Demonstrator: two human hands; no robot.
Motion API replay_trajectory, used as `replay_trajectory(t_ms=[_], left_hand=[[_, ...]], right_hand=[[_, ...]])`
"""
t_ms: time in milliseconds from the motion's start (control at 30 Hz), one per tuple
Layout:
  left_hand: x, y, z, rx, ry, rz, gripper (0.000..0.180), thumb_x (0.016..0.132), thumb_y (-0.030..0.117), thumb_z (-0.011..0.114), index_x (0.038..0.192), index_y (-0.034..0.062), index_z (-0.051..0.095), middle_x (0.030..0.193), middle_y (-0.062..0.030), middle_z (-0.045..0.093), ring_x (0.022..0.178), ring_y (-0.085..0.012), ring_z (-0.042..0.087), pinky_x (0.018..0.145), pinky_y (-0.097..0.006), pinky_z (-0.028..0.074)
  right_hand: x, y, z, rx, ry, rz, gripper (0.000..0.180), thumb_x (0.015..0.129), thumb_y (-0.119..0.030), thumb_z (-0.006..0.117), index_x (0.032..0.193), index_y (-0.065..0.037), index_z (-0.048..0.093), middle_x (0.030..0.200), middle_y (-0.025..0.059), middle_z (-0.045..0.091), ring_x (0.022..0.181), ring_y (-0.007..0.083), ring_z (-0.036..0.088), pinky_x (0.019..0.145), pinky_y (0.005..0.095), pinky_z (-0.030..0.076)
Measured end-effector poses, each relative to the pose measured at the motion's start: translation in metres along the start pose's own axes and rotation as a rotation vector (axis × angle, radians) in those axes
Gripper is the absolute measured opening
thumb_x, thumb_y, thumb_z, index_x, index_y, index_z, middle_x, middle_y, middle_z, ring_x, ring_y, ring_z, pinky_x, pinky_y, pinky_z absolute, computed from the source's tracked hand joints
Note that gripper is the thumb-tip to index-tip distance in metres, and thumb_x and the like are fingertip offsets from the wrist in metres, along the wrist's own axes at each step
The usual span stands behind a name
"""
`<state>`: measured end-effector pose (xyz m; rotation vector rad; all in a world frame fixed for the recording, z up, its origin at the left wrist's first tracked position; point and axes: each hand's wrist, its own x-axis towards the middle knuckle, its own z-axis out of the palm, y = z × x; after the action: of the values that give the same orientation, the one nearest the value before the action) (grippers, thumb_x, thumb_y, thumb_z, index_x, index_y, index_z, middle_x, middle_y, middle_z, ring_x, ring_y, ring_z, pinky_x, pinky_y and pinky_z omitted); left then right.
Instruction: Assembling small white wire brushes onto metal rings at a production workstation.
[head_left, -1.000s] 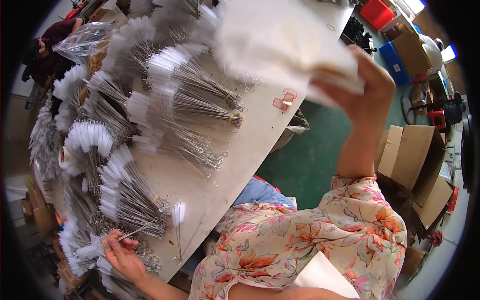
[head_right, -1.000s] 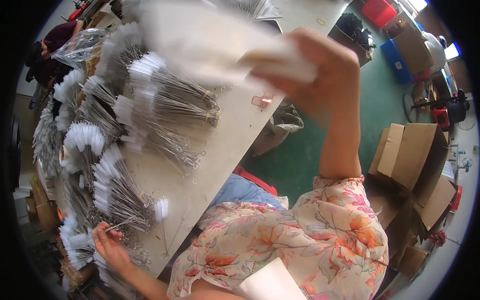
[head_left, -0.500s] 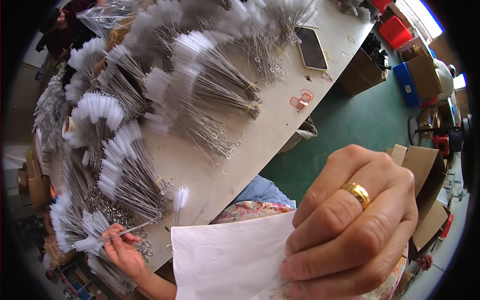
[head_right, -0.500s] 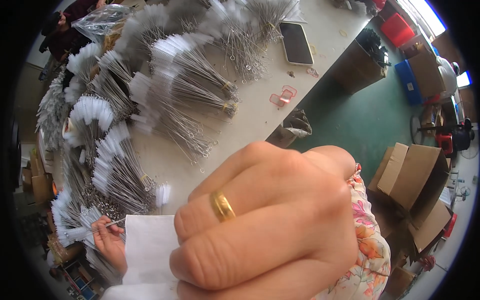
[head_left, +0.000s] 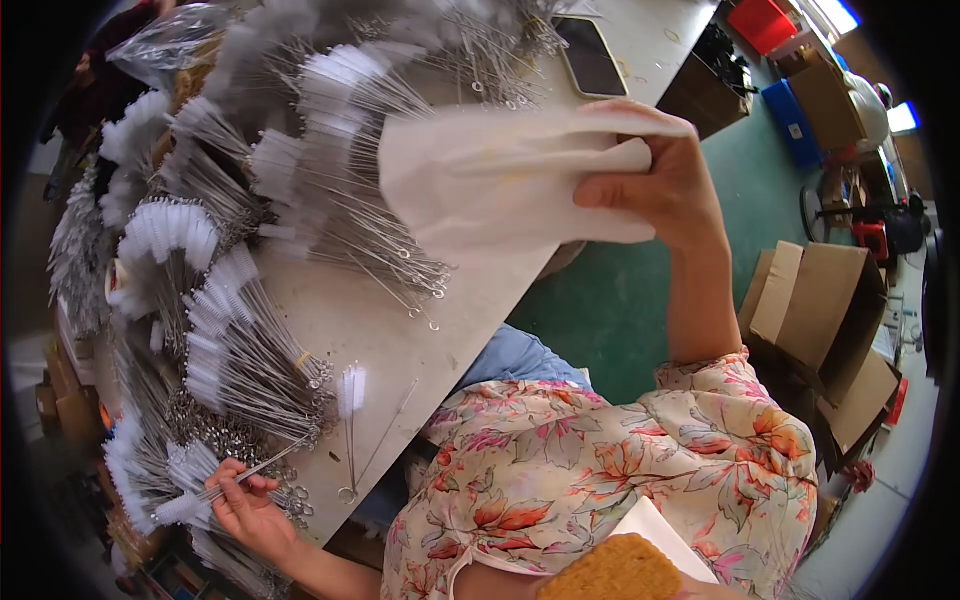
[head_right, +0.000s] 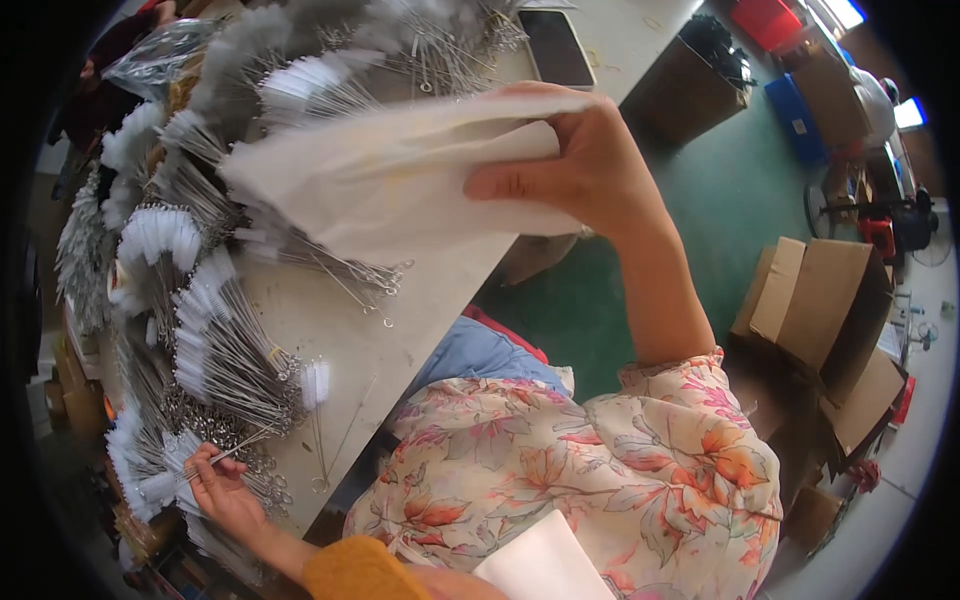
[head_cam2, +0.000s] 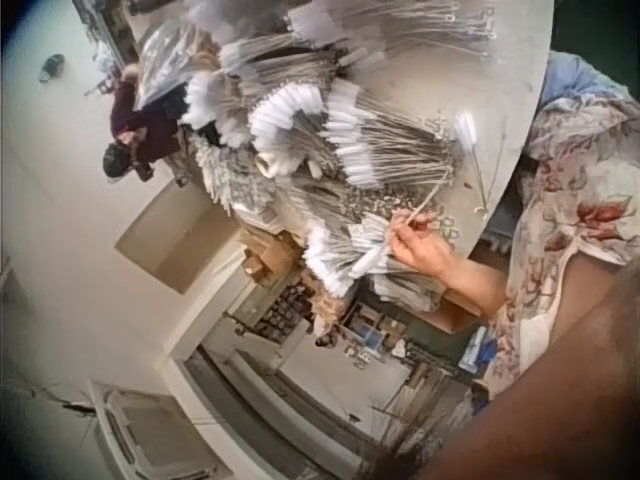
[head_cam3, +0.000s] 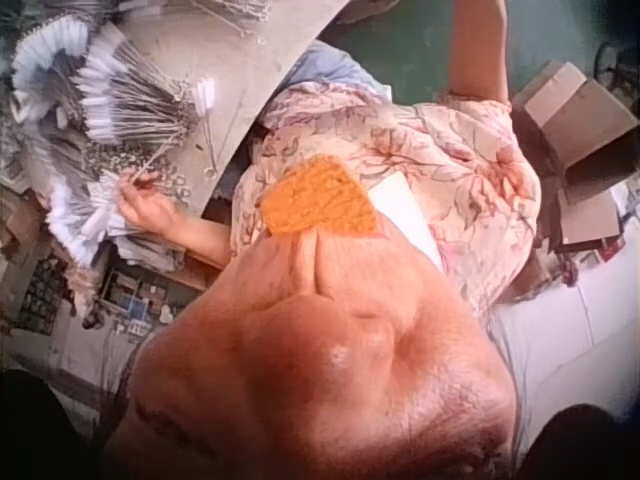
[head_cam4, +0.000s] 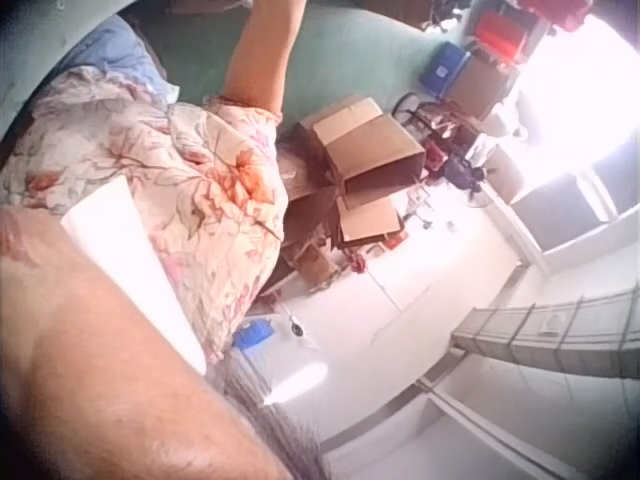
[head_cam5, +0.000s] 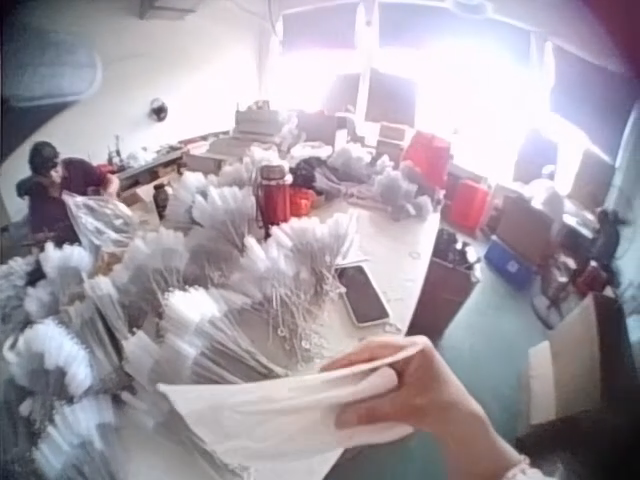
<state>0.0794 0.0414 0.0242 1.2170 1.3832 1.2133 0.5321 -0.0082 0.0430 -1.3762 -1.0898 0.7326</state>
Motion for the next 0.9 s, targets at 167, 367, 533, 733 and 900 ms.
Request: replay_trajectory(t_ms=[167, 367, 533, 733, 900], left_hand=[[0.009, -0.002, -0.005, 0.031, -0.096, 0.015, 0.018, 0.094, 0.020, 0.043, 0.096, 0.0025, 0.048, 0.097, -0.0070, 0.052, 0.064, -0.0079, 0.047, 0.052, -0.021, 0.045], [0.013, -0.001, 0.004, 0.047, -0.142, 0.010, 0.018, 0.095, 0.019, 0.041, 0.096, 0.0024, 0.048, 0.099, -0.0078, 0.052, 0.064, -0.0082, 0.047, 0.053, -0.021, 0.044], [0.012, -0.003, 0.002, 0.040, -0.142, 0.005, 0.018, 0.095, 0.019, 0.041, 0.096, 0.0023, 0.048, 0.099, -0.0081, 0.051, 0.064, -0.0078, 0.047, 0.053, -0.020, 0.045], [0.011, -0.003, 0.003, 0.076, -0.114, 0.009, 0.018, 0.095, 0.019, 0.042, 0.094, 0.0027, 0.048, 0.098, -0.0079, 0.052, 0.064, -0.0075, 0.047, 0.053, -0.020, 0.045], [0.011, -0.004, 0.003, 0.058, -0.105, -0.010, 0.017, 0.095, 0.019, 0.042, 0.094, 0.0034, 0.049, 0.098, -0.0071, 0.052, 0.064, -0.0074, 0.047, 0.052, -0.020, 0.044]], right_hand=[[-0.016, 0.028, -0.023, 0.173, 0.016, 0.258, 0.045, 0.066, -0.011, 0.078, 0.103, 0.003, 0.059, 0.095, 0.0073, 0.063, 0.085, 0.0124, 0.060, 0.078, 0.0257, 0.048], [-0.021, 0.043, -0.021, 0.318, 0.018, 0.290, 0.045, 0.069, -0.014, 0.077, 0.106, 0.002, 0.057, 0.093, 0.0077, 0.064, 0.079, 0.0107, 0.062, 0.072, 0.0243, 0.051], [-0.024, 0.055, -0.025, 0.379, 0.023, 0.309, 0.040, 0.074, -0.012, 0.073, 0.107, 0.002, 0.056, 0.093, 0.0079, 0.064, 0.077, 0.0096, 0.062, 0.069, 0.0220, 0.051], [-0.021, 0.069, -0.033, 0.385, 0.067, 0.341, 0.035, 0.078, -0.009, 0.067, 0.109, 0.002, 0.055, 0.097, 0.0082, 0.063, 0.083, 0.0107, 0.061, 0.073, 0.0251, 0.050], [-0.006, 0.093, -0.070, 0.389, 0.188, 0.246, 0.036, 0.079, -0.013, 0.066, 0.110, 0.001, 0.054, 0.099, 0.0084, 0.062, 0.083, 0.0147, 0.062, 0.073, 0.0268, 0.051]])
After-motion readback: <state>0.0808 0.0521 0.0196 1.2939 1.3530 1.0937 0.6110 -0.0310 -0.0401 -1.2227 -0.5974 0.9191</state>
